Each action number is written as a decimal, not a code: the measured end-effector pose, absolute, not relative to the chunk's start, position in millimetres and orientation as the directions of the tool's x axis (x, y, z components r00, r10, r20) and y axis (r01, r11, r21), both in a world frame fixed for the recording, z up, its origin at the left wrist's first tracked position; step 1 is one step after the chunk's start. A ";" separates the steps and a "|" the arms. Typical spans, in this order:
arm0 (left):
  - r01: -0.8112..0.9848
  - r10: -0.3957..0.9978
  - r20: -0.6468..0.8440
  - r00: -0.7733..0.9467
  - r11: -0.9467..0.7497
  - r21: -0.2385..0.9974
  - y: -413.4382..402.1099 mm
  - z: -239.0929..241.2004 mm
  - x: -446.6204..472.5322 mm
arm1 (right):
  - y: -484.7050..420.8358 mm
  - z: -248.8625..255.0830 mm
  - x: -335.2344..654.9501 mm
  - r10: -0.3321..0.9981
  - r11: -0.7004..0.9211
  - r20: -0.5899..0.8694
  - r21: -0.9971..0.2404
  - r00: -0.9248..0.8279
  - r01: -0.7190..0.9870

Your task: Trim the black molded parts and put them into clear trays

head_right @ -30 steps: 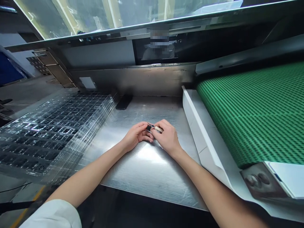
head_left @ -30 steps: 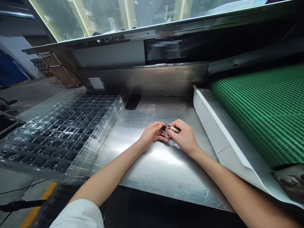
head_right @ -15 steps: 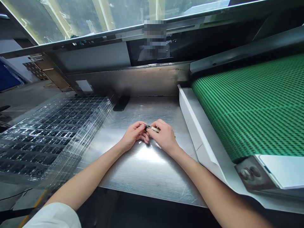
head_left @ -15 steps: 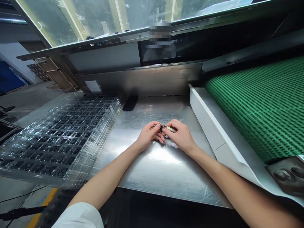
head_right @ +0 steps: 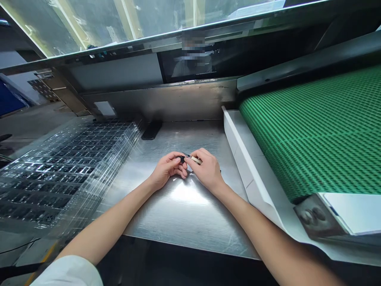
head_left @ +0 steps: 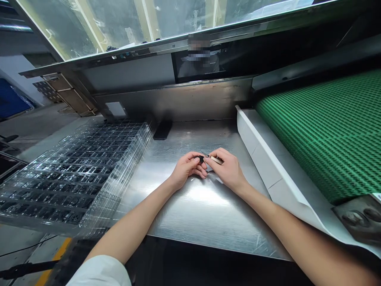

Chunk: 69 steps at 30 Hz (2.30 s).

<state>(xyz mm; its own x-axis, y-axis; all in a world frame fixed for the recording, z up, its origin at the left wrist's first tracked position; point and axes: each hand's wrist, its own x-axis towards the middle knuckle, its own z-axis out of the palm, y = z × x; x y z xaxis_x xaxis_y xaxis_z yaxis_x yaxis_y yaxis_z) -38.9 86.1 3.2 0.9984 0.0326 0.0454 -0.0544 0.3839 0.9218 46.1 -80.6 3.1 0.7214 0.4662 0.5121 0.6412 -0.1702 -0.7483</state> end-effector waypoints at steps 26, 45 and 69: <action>-0.069 0.111 0.025 0.993 0.407 0.911 86.1 11.0 -40.3 | -82.8 -5.5 44.0 0.500 -0.300 0.622 -0.529 0.603 0.794; -0.056 0.101 0.016 0.995 0.403 0.914 86.0 12.1 -41.4 | -83.3 -4.7 42.7 0.546 -0.283 0.595 -0.531 0.590 0.799; -0.018 0.234 -0.094 0.968 0.436 0.900 102.8 8.1 -31.4 | -81.0 -5.5 48.4 0.540 -0.318 0.612 -0.487 0.578 0.813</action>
<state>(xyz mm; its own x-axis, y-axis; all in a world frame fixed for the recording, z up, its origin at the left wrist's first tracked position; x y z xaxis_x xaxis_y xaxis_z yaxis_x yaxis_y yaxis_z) -31.4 102.8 8.1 0.9676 0.2344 -0.0940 -0.0181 0.4359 0.8998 48.4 -81.0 -5.5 0.5780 0.5396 0.6122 0.8132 -0.3181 -0.4873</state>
